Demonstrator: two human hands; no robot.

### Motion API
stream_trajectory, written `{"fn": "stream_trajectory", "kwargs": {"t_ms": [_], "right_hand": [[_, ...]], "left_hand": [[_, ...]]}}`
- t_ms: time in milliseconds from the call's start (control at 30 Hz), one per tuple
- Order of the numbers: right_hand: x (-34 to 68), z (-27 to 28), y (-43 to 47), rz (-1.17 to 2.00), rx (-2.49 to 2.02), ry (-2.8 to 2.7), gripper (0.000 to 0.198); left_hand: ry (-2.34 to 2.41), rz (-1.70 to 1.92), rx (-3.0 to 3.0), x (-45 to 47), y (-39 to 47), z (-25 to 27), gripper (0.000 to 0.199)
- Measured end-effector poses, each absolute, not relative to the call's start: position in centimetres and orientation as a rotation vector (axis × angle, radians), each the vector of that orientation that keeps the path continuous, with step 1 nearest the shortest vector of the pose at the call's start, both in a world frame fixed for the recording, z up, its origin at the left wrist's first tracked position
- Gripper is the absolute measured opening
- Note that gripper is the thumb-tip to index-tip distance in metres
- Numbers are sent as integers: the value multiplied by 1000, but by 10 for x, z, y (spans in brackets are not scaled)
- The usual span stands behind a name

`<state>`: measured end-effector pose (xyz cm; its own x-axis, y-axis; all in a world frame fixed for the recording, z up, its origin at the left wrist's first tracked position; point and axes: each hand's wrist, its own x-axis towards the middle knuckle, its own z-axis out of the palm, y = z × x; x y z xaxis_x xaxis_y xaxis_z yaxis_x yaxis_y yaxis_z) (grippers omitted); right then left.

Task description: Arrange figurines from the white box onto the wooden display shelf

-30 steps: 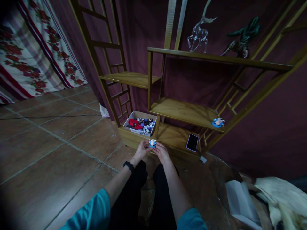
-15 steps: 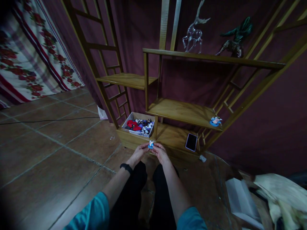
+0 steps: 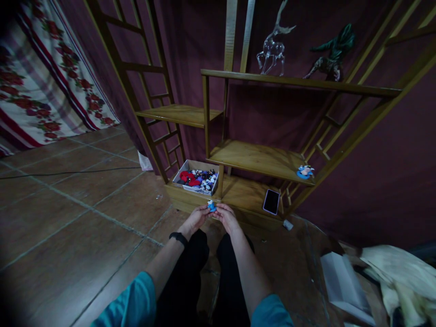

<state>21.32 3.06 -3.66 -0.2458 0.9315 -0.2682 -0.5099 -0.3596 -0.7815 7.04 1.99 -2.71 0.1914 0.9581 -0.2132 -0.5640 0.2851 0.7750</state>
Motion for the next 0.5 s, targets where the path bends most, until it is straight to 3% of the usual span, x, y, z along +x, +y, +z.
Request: {"fn": "stream_trajectory", "kwargs": {"t_ms": [500], "right_hand": [[212,-31,26,1823,-876,-785,29]], "left_hand": [[711,1117,472,65,22,-25,19]]}}
